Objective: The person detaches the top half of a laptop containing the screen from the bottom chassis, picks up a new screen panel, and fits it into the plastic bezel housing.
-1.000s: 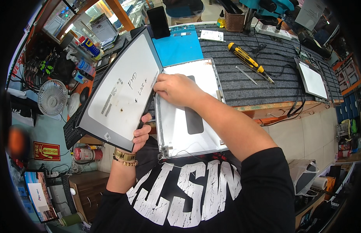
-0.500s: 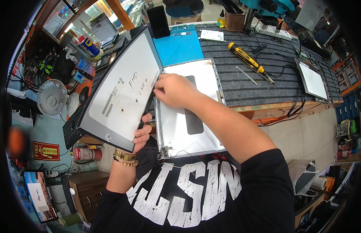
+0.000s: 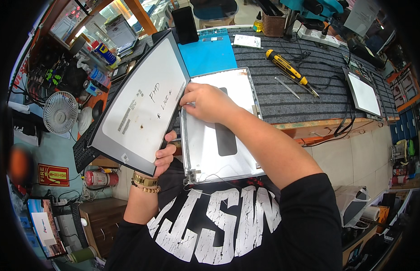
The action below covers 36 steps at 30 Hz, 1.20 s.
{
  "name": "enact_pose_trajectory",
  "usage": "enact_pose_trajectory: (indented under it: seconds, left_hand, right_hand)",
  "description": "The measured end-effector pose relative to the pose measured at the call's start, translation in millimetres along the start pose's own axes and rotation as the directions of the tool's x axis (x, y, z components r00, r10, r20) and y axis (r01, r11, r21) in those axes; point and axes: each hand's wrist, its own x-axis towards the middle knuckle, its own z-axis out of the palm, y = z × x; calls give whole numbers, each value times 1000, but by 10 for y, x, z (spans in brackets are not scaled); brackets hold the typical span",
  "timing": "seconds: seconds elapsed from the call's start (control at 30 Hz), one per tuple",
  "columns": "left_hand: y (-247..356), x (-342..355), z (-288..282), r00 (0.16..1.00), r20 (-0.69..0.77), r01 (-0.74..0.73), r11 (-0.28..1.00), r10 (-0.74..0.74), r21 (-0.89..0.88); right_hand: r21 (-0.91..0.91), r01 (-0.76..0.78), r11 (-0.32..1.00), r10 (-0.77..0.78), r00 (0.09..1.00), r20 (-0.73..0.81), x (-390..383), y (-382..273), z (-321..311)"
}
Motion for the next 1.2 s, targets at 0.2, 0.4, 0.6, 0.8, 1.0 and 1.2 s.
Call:
enact_pose_trajectory:
  seconds: [0.2, 0.4, 0.6, 0.8, 1.0, 1.2]
  left_hand:
    - [5, -10, -19, 1000, -6, -3, 1000, 3, 6]
    - [27, -12, -8, 1000, -7, -2, 1000, 2, 6]
    - [24, -13, -22, 1000, -22, -9, 1000, 9, 7]
    - [26, -18, -59, 1000, -16, 6, 1000, -6, -9]
    - [6, -9, -35, 1000, -8, 4, 1000, -4, -20]
    - [-23, -7, 2, 1000, 8, -8, 1000, 8, -23]
  right_hand:
    - [-36, 35, 999, -35, 999, -6, 8, -21, -7]
    - [-182, 94, 979, -91, 996, 24, -24, -32, -55]
    - [-152, 73, 986, -71, 997, 19, -8, -54, -67]
    - [-83, 40, 996, -39, 999, 13, 8, -59, -41]
    - [7, -137, 991, 137, 991, 7, 102, -80, 61]
    - [193, -489, 851, 483, 872, 80, 249, -162, 71]
